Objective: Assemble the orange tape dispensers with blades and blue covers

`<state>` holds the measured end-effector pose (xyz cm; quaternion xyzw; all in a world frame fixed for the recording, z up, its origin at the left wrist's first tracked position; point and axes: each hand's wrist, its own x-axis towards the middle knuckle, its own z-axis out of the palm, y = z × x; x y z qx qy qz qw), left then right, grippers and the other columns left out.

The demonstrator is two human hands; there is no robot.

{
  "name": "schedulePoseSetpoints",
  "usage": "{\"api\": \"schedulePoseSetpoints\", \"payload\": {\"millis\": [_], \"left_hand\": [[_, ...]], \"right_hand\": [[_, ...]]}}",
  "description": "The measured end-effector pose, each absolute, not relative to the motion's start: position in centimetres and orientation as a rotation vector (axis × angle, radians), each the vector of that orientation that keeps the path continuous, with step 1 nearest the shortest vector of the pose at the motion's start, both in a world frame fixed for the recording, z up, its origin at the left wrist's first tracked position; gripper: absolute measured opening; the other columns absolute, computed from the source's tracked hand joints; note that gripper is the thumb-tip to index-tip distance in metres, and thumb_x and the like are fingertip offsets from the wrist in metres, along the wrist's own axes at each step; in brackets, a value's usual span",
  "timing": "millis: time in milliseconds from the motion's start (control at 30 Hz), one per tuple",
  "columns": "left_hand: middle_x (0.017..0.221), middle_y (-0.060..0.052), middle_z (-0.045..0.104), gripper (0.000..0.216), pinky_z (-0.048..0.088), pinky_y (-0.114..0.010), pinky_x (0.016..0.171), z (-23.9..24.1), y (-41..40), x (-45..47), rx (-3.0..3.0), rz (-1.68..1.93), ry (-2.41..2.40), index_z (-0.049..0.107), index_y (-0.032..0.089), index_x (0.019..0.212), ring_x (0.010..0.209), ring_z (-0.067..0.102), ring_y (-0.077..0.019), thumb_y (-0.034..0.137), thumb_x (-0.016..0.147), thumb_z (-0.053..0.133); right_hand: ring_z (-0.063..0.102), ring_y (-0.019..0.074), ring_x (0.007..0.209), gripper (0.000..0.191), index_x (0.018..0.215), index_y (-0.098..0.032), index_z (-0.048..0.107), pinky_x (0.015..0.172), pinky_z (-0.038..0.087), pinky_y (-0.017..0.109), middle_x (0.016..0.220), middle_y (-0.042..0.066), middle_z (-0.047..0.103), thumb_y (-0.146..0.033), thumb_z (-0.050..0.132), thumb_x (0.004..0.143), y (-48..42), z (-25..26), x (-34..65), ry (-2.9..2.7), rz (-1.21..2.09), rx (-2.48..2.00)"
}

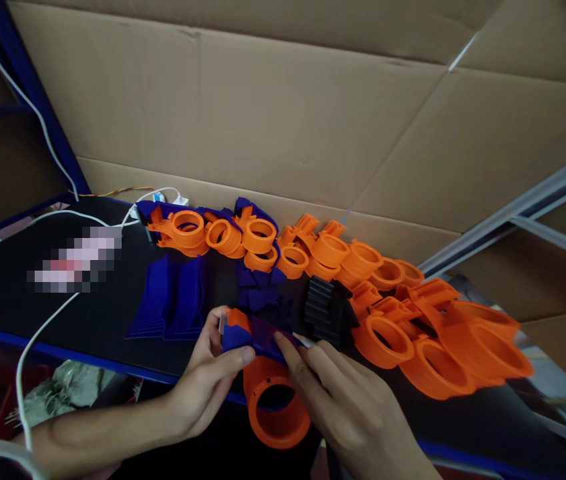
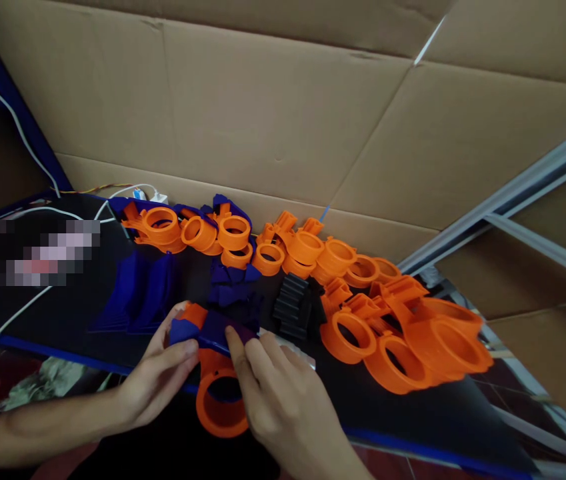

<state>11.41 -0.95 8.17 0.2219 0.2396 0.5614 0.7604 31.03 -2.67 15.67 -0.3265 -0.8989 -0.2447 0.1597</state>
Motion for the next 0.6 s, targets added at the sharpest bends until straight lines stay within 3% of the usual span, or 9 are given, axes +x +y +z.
{"api": "schedulePoseSetpoints", "payload": {"millis": [167, 433, 600], "left_hand": [[0.107, 0.001, 0.064, 0.055, 0.048, -0.029, 0.092, 8.4, -1.5, 11.5, 0.488, 1.241, 0.536, 0.049, 0.03, 0.124, 0.1, 0.06, -0.0135, 0.011, 0.079, 0.075], [0.11, 0.0, 0.063, 0.057, 0.048, -0.031, 0.093, 8.7, -2.1, 11.5, 0.51, 1.25, 0.537, 0.049, 0.03, 0.125, 0.101, 0.06, -0.015, 0.012, 0.079, 0.075], [0.109, 0.0, 0.063, 0.053, 0.048, -0.031, 0.092, 8.7, -2.1, 11.5, 0.486, 1.238, 0.536, 0.051, 0.03, 0.123, 0.1, 0.06, -0.0149, 0.012, 0.08, 0.075]], "right_hand": [[0.064, 0.0192, 0.078, 0.038, 0.124, 0.0, 0.065, 0.07, 0.058, 0.032, 0.083, 0.01, 0.062, -0.001, 0.038, 0.098, -2.9, 15.9, 30.6, -2.563, -0.64, -0.955], [0.061, 0.0167, 0.068, 0.036, 0.126, 0.0, 0.063, 0.06, 0.056, 0.03, 0.078, 0.007, 0.06, -0.003, 0.039, 0.099, -3.4, 16.2, 30.8, -2.546, -0.62, -0.967], [0.064, 0.0182, 0.072, 0.037, 0.122, -0.001, 0.066, 0.062, 0.057, 0.031, 0.08, 0.008, 0.063, 0.0, 0.039, 0.096, -3.6, 16.5, 30.7, -2.566, -0.668, -0.951]]}}
